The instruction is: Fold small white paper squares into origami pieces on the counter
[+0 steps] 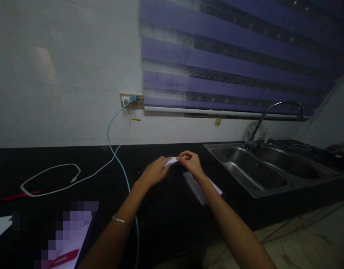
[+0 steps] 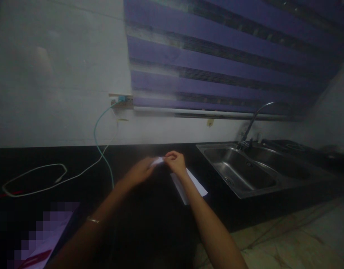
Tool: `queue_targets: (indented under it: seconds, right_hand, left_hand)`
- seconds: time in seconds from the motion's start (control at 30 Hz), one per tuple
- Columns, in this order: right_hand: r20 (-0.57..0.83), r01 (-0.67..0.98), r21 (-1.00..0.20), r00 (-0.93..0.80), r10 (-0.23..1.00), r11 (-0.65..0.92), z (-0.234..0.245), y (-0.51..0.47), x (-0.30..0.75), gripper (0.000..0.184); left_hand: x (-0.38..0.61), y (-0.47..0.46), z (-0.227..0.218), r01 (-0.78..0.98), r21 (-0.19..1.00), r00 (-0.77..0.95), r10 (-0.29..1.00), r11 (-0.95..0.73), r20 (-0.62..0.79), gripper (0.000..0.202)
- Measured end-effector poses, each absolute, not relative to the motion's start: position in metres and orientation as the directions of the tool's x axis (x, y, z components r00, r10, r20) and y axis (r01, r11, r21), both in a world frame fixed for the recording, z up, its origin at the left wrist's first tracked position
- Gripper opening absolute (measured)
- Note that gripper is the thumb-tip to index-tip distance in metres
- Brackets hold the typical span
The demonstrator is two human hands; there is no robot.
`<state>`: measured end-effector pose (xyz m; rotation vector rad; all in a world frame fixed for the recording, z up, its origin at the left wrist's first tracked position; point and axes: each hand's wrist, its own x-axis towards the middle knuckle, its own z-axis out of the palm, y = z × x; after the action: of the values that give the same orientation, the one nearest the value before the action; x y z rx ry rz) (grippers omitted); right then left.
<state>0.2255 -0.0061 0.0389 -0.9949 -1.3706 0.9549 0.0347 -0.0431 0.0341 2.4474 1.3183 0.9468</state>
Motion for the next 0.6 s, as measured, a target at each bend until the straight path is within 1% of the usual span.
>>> queue_targets:
  seconds: [0.07,0.13,0.2,0.3,0.37,0.47,0.6]
  right_hand:
    - [0.339,0.09,-0.937,-0.007,0.941,0.338,0.039,-0.006,0.225,0.022]
    - [0.373,0.136,-0.919,0.0,0.928,0.37,0.039,-0.007,0.224,0.021]
    - [0.405,0.167,-0.902,0.014,0.914,0.397,0.039,-0.007,0.222,0.022]
    - [0.453,0.214,-0.873,0.024,0.891,0.439,0.037,-0.009,0.219,0.023]
    - [0.477,0.243,-0.853,0.003,0.879,0.462,0.036,-0.012,0.216,0.024]
    - [0.475,0.244,-0.849,-0.035,0.879,0.469,0.037,-0.017,0.212,0.026]
    - [0.445,0.184,-0.872,-0.087,0.891,0.453,0.04,-0.021,0.209,0.034]
  left_hand:
    - [0.038,-0.044,0.031,0.694,0.442,0.409,0.817,-0.568,0.407,0.044]
    - [0.042,-0.045,0.028,0.68,0.473,0.422,0.826,-0.561,0.373,0.047]
    - [0.046,-0.045,0.027,0.622,0.542,0.444,0.825,-0.565,0.351,0.049]
    - [0.049,-0.045,0.027,0.479,0.666,0.484,0.805,-0.572,0.344,0.049]
    - [0.05,-0.043,0.026,0.391,0.737,0.478,0.806,-0.551,0.349,0.047]
    - [0.052,-0.039,0.024,0.284,0.837,0.423,0.844,-0.468,0.328,0.048]
    - [0.052,-0.033,0.02,0.167,0.939,0.389,0.895,-0.301,0.218,0.051]
